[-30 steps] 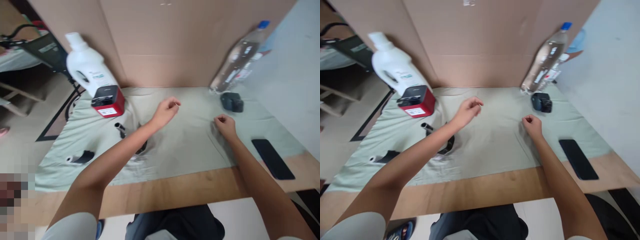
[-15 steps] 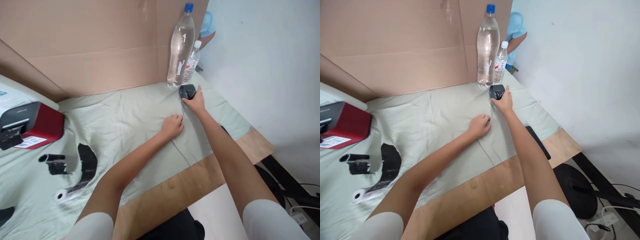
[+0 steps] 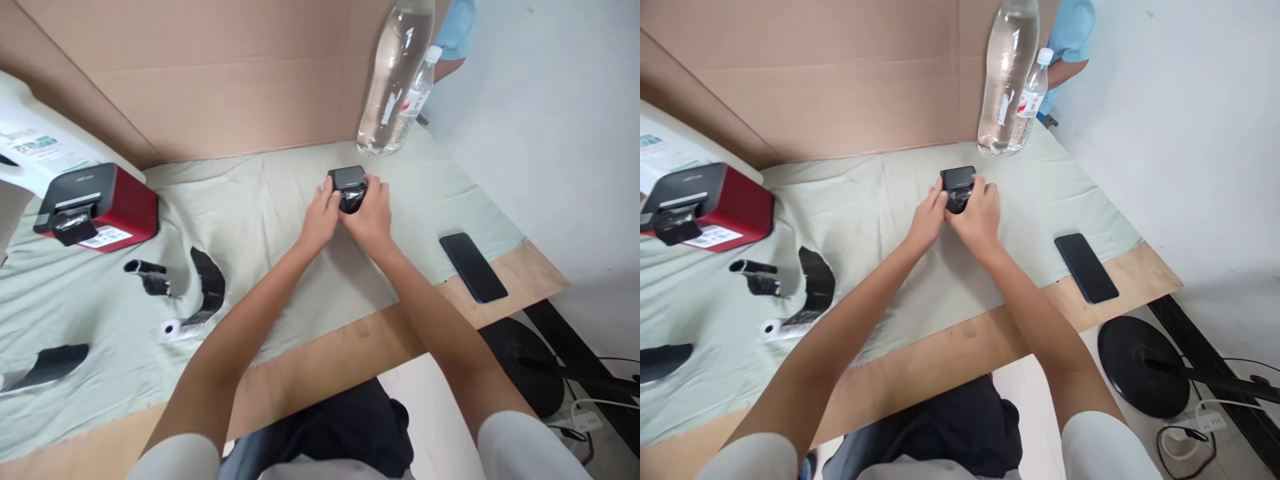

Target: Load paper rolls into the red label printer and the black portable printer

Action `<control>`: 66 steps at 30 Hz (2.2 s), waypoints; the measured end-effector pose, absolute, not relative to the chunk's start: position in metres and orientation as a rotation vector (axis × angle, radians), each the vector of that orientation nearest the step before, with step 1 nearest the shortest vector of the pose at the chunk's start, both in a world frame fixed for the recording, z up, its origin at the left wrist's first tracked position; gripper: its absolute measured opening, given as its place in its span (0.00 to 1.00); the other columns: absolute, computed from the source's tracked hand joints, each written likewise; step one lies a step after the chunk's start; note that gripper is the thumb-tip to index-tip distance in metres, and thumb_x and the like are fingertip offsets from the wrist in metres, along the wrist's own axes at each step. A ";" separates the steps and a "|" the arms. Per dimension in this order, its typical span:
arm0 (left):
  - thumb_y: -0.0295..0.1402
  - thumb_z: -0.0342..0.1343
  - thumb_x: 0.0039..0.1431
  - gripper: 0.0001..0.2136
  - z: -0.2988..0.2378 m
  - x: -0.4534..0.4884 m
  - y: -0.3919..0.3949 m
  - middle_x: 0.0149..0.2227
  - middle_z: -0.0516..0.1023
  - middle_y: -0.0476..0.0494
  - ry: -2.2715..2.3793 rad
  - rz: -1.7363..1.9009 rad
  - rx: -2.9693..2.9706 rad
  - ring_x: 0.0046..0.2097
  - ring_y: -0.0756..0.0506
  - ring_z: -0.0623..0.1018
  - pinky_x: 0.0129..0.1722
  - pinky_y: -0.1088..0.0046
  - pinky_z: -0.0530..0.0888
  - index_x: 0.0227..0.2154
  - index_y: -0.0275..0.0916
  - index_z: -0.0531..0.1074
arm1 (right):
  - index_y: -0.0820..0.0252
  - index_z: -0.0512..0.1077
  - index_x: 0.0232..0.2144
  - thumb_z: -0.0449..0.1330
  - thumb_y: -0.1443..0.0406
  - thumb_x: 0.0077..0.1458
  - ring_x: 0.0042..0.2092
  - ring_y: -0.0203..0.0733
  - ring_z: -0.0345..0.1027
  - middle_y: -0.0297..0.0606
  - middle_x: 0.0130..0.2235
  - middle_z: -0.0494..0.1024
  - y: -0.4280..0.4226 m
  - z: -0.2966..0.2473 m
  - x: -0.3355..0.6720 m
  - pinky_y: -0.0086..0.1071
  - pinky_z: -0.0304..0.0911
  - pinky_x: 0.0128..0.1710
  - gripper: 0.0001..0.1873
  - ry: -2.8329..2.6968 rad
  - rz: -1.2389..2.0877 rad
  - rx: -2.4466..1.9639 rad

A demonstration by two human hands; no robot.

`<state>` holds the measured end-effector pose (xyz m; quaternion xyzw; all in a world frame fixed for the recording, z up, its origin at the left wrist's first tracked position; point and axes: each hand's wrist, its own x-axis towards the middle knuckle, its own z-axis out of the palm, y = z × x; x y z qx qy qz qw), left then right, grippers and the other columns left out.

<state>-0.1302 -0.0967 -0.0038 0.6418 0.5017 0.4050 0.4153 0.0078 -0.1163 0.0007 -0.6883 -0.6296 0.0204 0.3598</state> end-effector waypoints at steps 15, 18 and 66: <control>0.34 0.46 0.70 0.26 -0.026 -0.279 -0.213 0.66 0.75 0.45 1.551 1.130 1.531 0.69 0.41 0.73 0.72 0.60 0.67 0.68 0.40 0.69 | 0.55 0.54 0.69 0.70 0.53 0.51 0.61 0.67 0.59 0.56 0.57 0.66 -0.209 -0.017 -0.145 0.62 0.60 0.61 0.49 -1.652 0.396 -1.591; 0.32 0.46 0.70 0.26 -0.026 -0.282 -0.209 0.68 0.74 0.44 1.579 1.030 1.625 0.69 0.41 0.72 0.72 0.60 0.65 0.69 0.39 0.69 | 0.53 0.54 0.68 0.72 0.55 0.48 0.59 0.65 0.61 0.54 0.57 0.67 -0.208 -0.024 -0.144 0.60 0.62 0.60 0.50 -1.612 0.375 -1.569; 0.47 0.47 0.74 0.26 -0.015 -0.284 -0.216 0.53 0.79 0.35 1.937 0.539 1.937 0.58 0.34 0.74 0.58 0.57 0.67 0.69 0.45 0.68 | 0.58 0.72 0.63 0.55 0.41 0.61 0.72 0.52 0.62 0.47 0.69 0.70 -0.175 -0.024 -0.104 0.49 0.58 0.72 0.38 -1.209 1.108 -1.208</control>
